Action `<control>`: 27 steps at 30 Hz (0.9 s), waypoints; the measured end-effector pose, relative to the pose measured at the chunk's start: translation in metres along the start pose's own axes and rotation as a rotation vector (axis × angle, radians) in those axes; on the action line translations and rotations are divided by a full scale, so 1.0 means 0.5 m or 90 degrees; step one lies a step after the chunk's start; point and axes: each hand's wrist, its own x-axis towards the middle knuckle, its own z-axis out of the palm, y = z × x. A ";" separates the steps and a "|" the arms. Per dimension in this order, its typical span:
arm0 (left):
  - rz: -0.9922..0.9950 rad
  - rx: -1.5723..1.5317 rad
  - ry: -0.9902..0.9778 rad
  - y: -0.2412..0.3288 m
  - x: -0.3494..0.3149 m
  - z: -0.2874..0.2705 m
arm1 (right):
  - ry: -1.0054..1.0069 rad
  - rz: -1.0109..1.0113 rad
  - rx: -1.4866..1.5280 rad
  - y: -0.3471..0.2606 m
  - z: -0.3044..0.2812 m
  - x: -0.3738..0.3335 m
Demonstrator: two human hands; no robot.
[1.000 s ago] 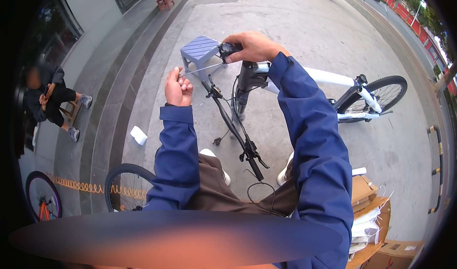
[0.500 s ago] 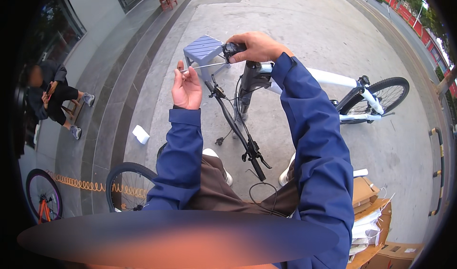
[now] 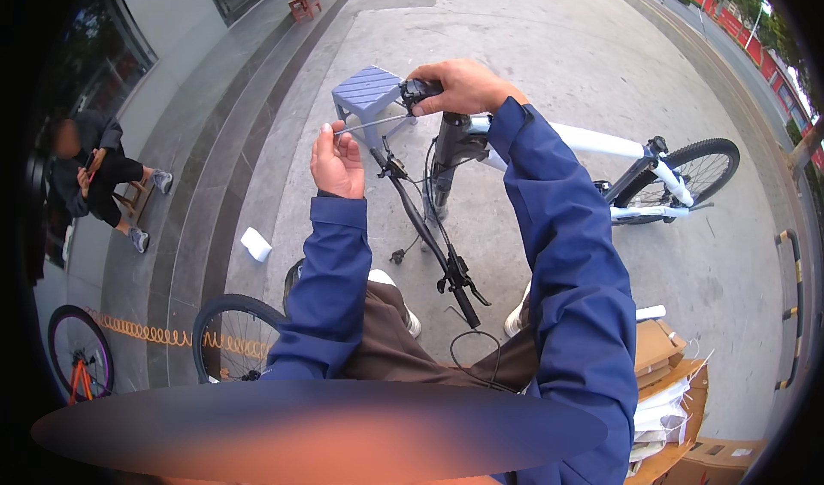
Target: The person assembles a bicycle outdoors, using an Allen key to tighten bolts on the handlebar stem and installing a handlebar mount. They unwrap a handlebar grip, attach it to the handlebar, and secure it with bolts. The person also adjusts brake and gear cables on the handlebar.
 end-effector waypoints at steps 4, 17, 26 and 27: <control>-0.078 -0.237 -0.103 0.004 0.009 -0.006 | 0.000 -0.002 0.001 -0.003 -0.001 -0.002; -0.101 -0.342 -0.160 -0.020 0.024 -0.012 | 0.004 -0.006 0.006 0.002 0.000 -0.001; -0.115 -0.134 -0.104 -0.004 0.034 -0.045 | 0.009 -0.007 0.003 0.000 0.001 -0.001; -0.150 -0.161 -0.108 0.000 0.034 -0.045 | 0.009 -0.011 0.009 0.001 0.001 -0.001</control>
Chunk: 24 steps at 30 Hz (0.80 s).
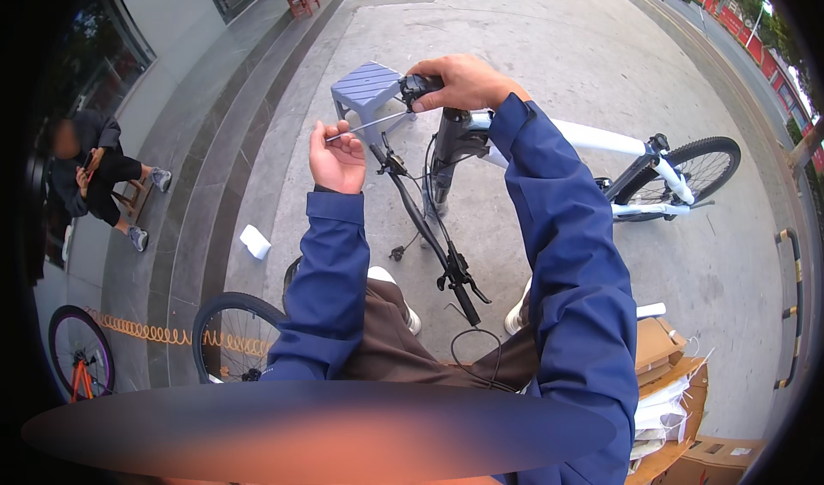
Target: The person assembles a bicycle outdoors, using an Allen key to tighten bolts on the handlebar stem and installing a handlebar mount. They unwrap a handlebar grip, attach it to the handlebar, and secure it with bolts. The person also adjusts brake and gear cables on the handlebar.
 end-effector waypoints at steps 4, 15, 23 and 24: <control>-0.118 -0.226 -0.041 0.008 0.001 0.007 | 0.000 -0.004 0.000 0.004 0.000 0.001; -0.004 -0.127 -0.046 -0.044 -0.016 0.039 | 0.010 -0.012 0.013 0.007 0.005 0.001; 0.049 -0.034 -0.005 -0.064 -0.012 0.029 | 0.010 -0.006 0.011 0.005 0.004 0.001; 0.033 -0.030 0.037 -0.063 -0.011 0.029 | 0.009 -0.007 0.024 0.005 0.004 0.001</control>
